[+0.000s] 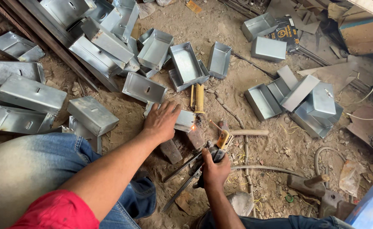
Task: The person is welding small metal boxes by hand, using a welding electrode holder to join the seams while an assistant holds the pieces in place on the ground.
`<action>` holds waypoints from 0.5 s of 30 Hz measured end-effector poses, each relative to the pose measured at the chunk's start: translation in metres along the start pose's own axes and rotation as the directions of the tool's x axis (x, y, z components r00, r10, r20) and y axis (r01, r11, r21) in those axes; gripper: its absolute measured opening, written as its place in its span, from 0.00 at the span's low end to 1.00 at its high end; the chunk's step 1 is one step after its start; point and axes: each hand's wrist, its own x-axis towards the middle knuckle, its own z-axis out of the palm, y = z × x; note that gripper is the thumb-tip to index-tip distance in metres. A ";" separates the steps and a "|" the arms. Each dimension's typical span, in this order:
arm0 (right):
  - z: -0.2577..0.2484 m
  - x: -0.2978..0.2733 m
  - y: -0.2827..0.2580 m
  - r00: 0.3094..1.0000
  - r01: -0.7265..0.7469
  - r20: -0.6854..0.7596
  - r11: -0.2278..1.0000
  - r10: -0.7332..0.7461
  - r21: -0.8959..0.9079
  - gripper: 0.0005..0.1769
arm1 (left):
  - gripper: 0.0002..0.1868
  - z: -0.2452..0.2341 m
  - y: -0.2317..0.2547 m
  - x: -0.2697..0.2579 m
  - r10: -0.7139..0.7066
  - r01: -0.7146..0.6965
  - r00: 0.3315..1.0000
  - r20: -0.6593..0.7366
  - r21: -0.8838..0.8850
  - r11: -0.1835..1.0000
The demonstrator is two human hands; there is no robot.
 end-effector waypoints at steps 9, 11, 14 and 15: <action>-0.010 0.010 0.002 0.999 -0.023 -0.039 0.999 0.022 -0.024 0.16 | 0.32 0.030 0.001 0.010 0.016 -0.022 0.999 0.036 0.175 0.984; -0.010 0.009 0.002 0.999 -0.021 -0.046 1.000 0.021 0.012 0.16 | 0.29 0.038 -0.002 0.013 0.054 -0.058 0.998 0.022 0.228 0.972; -0.011 0.010 0.000 0.998 -0.018 -0.060 0.999 0.021 0.052 0.14 | 0.28 0.037 -0.006 0.012 0.104 -0.100 0.995 -0.004 0.267 0.959; -0.011 0.010 0.000 0.998 -0.018 -0.065 0.998 0.022 0.062 0.14 | 0.26 0.031 -0.009 0.011 0.106 -0.102 0.994 -0.001 0.264 0.959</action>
